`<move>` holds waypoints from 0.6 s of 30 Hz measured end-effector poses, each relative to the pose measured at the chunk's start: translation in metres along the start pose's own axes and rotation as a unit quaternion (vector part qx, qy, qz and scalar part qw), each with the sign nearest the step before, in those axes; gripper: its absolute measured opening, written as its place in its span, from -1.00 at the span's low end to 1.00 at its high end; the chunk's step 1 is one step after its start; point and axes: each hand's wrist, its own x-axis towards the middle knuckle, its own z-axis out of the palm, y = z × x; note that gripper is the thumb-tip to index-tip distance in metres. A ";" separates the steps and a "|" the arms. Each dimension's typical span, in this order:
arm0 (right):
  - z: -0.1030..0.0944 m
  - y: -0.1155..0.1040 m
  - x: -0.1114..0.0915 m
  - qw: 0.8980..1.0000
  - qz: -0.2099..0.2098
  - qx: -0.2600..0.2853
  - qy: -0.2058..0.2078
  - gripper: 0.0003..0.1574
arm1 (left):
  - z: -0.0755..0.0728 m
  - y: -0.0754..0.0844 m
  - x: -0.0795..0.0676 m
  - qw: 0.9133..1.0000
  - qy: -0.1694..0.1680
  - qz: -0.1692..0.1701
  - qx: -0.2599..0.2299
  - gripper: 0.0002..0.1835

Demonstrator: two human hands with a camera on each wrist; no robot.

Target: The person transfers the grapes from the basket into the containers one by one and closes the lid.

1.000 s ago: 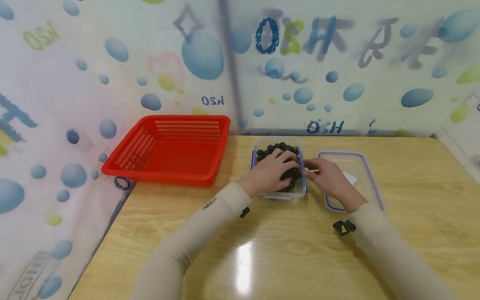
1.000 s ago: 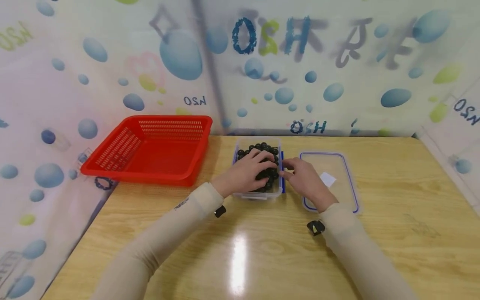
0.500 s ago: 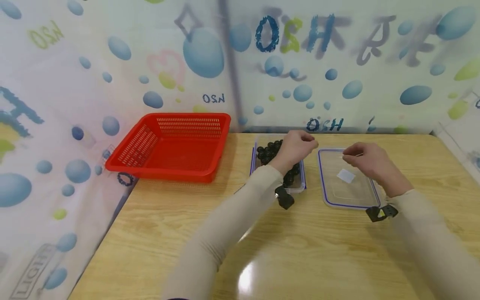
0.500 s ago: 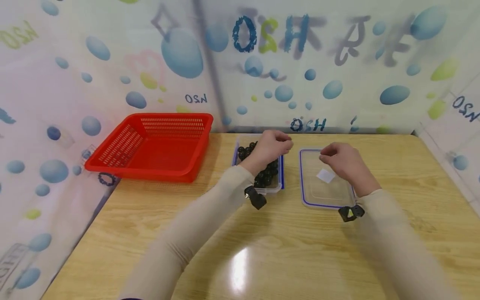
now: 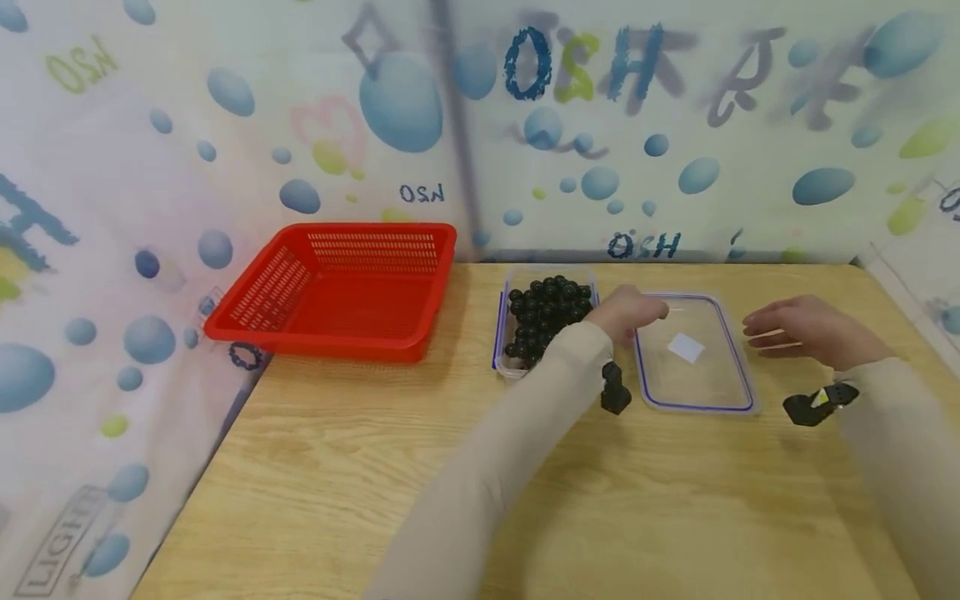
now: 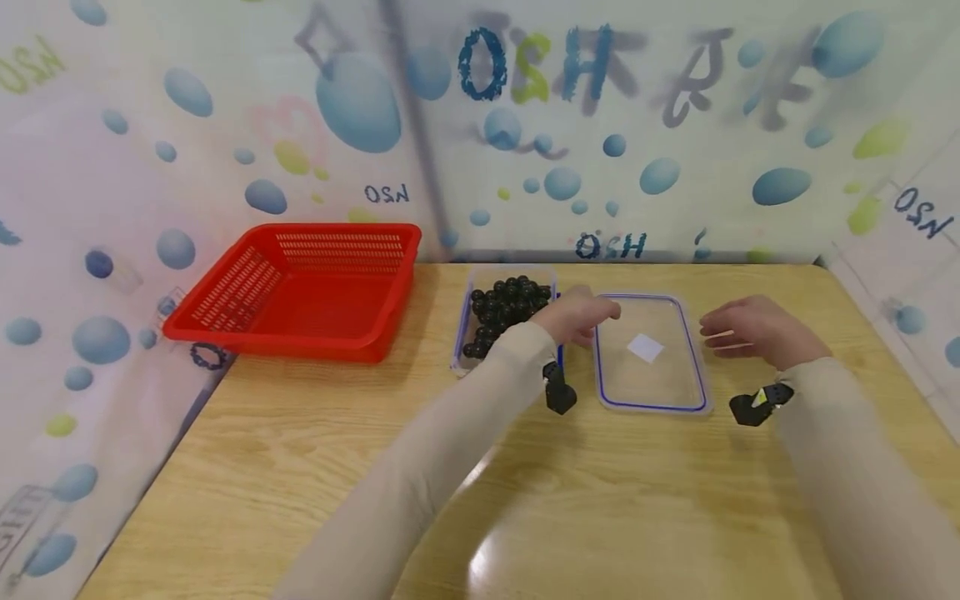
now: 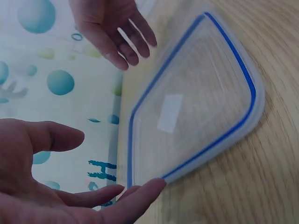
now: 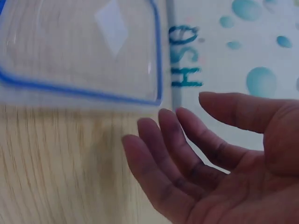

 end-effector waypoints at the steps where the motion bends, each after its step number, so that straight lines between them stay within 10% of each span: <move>1: -0.003 0.000 0.002 1.000 0.007 0.004 -0.005 -0.39 | 0.001 0.000 0.001 1.000 0.004 -0.004 0.010 -0.66; 18: 0.002 -0.004 0.021 0.999 0.041 -0.030 -0.017 -0.45 | 0.010 -0.005 0.029 0.985 0.025 -0.022 0.172 -0.64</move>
